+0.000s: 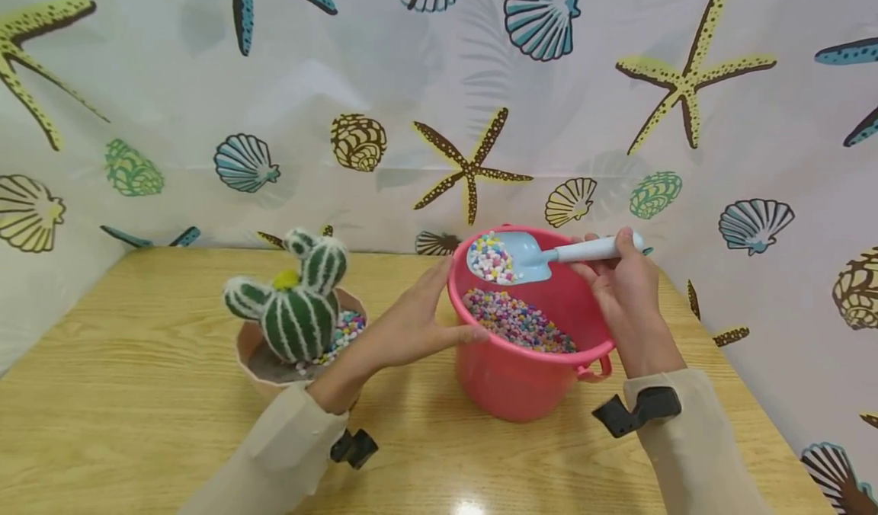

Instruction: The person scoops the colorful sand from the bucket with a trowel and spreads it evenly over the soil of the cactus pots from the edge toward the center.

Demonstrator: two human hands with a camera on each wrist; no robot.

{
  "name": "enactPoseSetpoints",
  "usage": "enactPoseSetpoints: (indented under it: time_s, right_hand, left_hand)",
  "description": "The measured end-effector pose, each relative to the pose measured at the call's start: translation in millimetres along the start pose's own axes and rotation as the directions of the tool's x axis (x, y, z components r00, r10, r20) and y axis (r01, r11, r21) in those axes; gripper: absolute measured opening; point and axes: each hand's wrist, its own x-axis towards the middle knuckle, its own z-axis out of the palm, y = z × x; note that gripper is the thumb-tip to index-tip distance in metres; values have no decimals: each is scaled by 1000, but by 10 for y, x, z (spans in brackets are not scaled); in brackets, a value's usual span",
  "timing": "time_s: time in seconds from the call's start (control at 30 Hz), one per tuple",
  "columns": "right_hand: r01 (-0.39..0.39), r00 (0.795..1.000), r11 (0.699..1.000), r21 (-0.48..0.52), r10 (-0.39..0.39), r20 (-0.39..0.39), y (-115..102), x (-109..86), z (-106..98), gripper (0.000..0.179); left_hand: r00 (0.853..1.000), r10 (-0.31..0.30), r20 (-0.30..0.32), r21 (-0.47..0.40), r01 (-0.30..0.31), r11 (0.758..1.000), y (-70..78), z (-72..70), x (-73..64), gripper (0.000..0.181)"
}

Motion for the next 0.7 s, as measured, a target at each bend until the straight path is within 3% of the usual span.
enactPoseSetpoints:
  time_s: [0.33, 0.7]
  right_hand:
    - [3, 1000, 1000, 24, -3, 6, 0, 19, -14, 55]
    - [24, 1000, 998, -56, -25, -12, 19, -3, -2, 55]
  left_hand:
    - [1000, 7, 24, 15, -7, 1000, -10, -14, 14, 111]
    - [993, 37, -109, -103, -48, 994, -127, 48, -40, 100]
